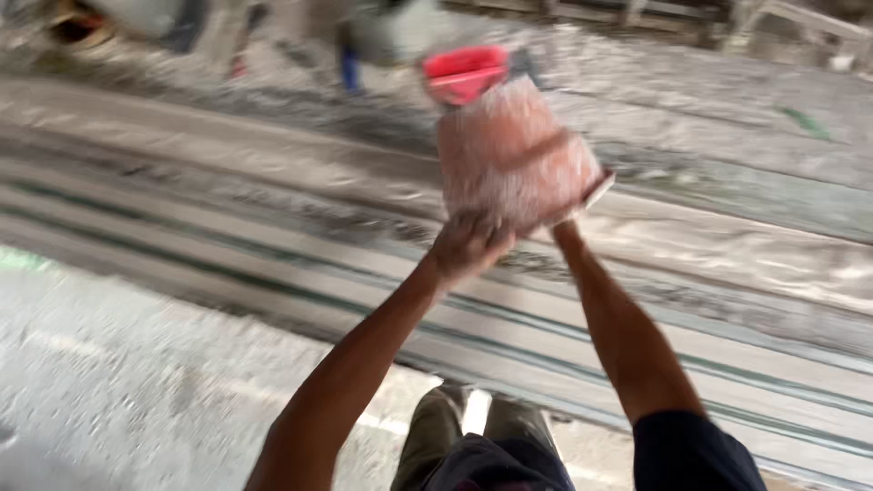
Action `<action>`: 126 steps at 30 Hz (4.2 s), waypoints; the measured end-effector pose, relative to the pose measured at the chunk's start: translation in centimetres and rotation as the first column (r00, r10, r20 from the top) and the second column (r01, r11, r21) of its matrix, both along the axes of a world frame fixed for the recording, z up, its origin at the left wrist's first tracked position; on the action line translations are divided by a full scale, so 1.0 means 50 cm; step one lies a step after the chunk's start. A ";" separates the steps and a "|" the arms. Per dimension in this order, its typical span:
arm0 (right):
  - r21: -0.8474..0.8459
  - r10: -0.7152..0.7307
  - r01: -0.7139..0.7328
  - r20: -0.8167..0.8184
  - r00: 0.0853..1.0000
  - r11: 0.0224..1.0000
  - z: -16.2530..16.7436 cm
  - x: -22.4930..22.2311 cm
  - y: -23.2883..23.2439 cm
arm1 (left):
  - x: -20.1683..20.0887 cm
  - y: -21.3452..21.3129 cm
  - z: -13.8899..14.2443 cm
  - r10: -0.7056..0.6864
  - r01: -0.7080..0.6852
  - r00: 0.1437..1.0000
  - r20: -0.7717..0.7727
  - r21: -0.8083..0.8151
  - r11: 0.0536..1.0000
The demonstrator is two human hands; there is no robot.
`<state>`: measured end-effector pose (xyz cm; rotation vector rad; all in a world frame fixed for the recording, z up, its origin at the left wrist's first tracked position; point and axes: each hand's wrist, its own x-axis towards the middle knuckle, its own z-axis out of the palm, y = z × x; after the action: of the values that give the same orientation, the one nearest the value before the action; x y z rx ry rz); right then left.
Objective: The person applies plaster by hand from a bowl onto long molded strips on a workbench, pressing and smoothing it into the grooves with their hands. They then use a flat float to spread and level the plaster along the mold surfaces, reloading plaster from the bowl as needed.
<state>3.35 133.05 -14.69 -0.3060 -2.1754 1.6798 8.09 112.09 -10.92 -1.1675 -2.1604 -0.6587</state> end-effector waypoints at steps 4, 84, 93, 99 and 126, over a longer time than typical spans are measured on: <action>-0.103 0.030 -0.034 -0.042 0.999 0.994 0.039 -0.100 -0.187 | -0.125 -0.185 -0.011 0.154 -0.380 0.815 0.559 0.314 0.870; 0.328 0.161 -0.357 0.498 0.852 0.875 -0.098 -0.915 -2.598 | -0.543 -3.033 -0.190 0.376 -0.763 0.559 0.739 0.636 -0.115; 0.545 0.000 -0.331 0.519 0.855 0.770 -0.110 -0.977 -2.716 | -0.733 -3.119 -0.213 0.079 -0.792 0.609 0.789 0.599 0.120; 0.652 -0.139 -0.082 0.280 0.950 0.753 -0.122 -0.907 -2.625 | -0.790 -2.990 -0.218 -0.105 -0.799 0.547 0.830 0.556 0.230; 0.544 0.784 -0.742 0.223 0.579 0.393 -0.102 -0.839 -3.051 | -0.988 -3.007 -0.071 -0.072 -0.549 0.387 0.919 0.292 0.783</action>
<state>-38.61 -19.52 -19.77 1.1122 -2.8387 1.1404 -41.33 -38.24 -14.50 -0.0014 -2.5256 -1.9884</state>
